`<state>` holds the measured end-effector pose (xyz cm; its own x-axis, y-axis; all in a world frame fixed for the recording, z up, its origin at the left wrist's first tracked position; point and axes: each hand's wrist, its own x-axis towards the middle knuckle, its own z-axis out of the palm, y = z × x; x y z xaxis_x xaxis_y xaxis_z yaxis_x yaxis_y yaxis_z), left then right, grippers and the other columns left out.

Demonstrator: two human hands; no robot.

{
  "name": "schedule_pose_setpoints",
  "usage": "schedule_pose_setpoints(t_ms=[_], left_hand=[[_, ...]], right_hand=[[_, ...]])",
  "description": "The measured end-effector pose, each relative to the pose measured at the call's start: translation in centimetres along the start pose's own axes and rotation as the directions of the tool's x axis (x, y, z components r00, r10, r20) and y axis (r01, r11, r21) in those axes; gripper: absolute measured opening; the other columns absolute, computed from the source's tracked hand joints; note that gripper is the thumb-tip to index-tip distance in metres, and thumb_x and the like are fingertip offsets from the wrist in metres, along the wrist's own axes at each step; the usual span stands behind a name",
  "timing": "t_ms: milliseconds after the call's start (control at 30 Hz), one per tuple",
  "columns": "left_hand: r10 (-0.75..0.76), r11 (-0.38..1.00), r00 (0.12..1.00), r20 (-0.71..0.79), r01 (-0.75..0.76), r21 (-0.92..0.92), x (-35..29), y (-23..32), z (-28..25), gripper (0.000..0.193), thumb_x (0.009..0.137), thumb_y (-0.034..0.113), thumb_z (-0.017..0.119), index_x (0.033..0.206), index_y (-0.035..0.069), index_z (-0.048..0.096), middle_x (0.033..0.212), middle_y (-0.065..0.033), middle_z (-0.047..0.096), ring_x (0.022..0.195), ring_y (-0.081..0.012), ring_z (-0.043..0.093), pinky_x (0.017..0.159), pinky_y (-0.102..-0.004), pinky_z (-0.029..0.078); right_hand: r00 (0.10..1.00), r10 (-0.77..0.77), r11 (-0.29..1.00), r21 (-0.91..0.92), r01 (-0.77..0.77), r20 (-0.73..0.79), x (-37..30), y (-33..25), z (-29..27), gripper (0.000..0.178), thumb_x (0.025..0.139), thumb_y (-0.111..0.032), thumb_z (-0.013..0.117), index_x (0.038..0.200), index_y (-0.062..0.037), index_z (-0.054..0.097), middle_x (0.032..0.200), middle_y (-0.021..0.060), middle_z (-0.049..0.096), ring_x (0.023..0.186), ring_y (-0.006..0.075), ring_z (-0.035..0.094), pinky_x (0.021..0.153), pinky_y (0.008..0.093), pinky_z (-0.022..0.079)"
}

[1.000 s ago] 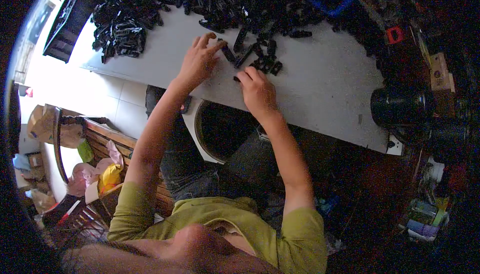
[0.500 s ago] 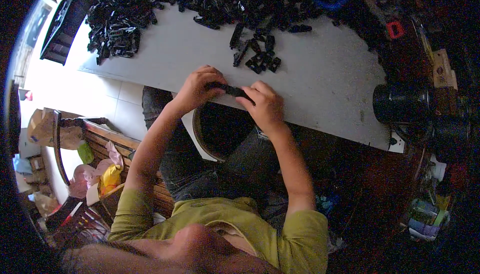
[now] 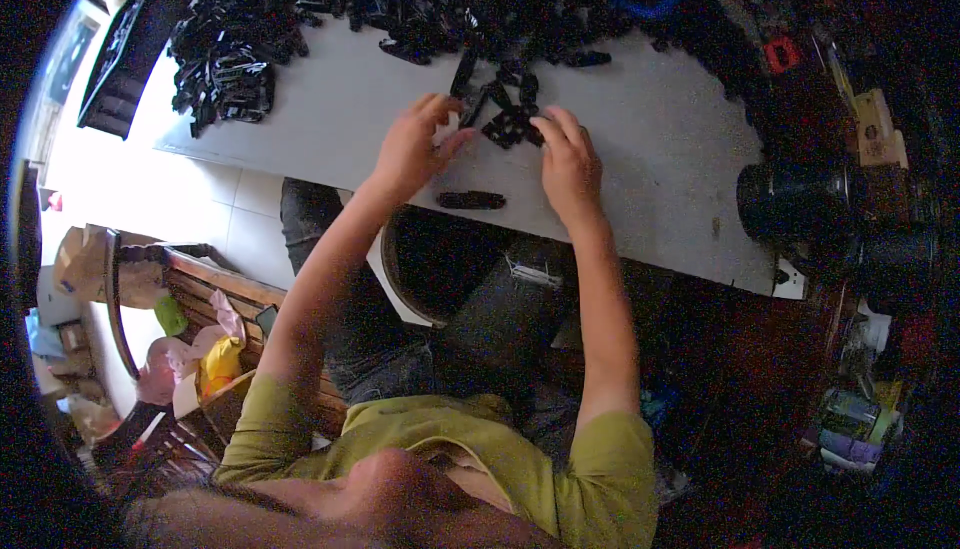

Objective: Manually assembling and sorting small black plastic components on a factory workbench.

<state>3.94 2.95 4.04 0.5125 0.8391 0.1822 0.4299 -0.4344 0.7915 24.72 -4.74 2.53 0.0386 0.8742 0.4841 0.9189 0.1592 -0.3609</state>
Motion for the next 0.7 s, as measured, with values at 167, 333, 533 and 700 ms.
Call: schedule_pose_setpoints(t_ms=[167, 333, 533, 700], left_hand=[[0.161, 0.926, 0.982, -0.100, -0.116, 0.359, 0.5, -1.8, 1.8, 0.024, 0.075, 0.013, 0.065, 0.094, 0.007, 0.052, 0.096, -0.0122, 0.053, 0.094, -0.0345, 0.050, 0.076, -0.0438, 0.045], [0.177, 0.944, 0.983, -0.057, -0.154, 0.291, -2.8, -1.8, 0.0, 0.022, 0.075, 0.006, 0.060, 0.095, 0.008, 0.054, 0.095, -0.0118, 0.053, 0.094, -0.0347, 0.051, 0.078, -0.0430, 0.045], [0.296, 0.919, 0.955, 0.023, -0.291, 0.265, -2.8, -1.2, -1.2, 0.035, 0.069, 0.001, 0.060, 0.103, 0.010, 0.060, 0.102, -0.0108, 0.054, 0.097, -0.0308, 0.053, 0.084, -0.0381, 0.045], [0.284, 0.928, 0.923, 0.259, -0.332, 0.167, -2.3, -1.8, -1.6, 0.032, 0.071, 0.004, 0.066, 0.102, 0.008, 0.062, 0.104, -0.0100, 0.058, 0.102, -0.0304, 0.053, 0.087, -0.0394, 0.046]], right_hand=[[0.993, 0.059, 0.998, 0.009, -0.060, 0.102, -0.6, 0.0, 0.2, 0.027, 0.080, -0.001, 0.061, 0.107, -0.0067, 0.059, 0.109, 0.0097, 0.056, 0.090, 0.0289, 0.060, 0.076, 0.0372, 0.048], [0.941, 0.286, 0.843, 0.421, -0.336, 0.179, -2.6, -1.9, -0.5, 0.029, 0.080, -0.005, 0.065, 0.108, -0.0043, 0.057, 0.092, 0.0098, 0.060, 0.069, 0.0235, 0.058, 0.065, 0.0321, 0.047], [0.958, -0.085, 0.883, 0.466, -0.056, 0.275, -4.0, -4.7, -0.6, 0.023, 0.090, -0.011, 0.054, 0.113, -0.0078, 0.060, 0.086, 0.0050, 0.061, 0.065, 0.0136, 0.054, 0.062, 0.0256, 0.045], [0.718, 0.259, 0.075, 0.728, -0.681, 0.646, -4.1, -4.8, -1.2, 0.033, 0.095, -0.012, 0.046, 0.127, -0.0049, 0.051, 0.083, -0.0002, 0.058, 0.062, 0.0041, 0.047, 0.051, 0.0177, 0.034]])
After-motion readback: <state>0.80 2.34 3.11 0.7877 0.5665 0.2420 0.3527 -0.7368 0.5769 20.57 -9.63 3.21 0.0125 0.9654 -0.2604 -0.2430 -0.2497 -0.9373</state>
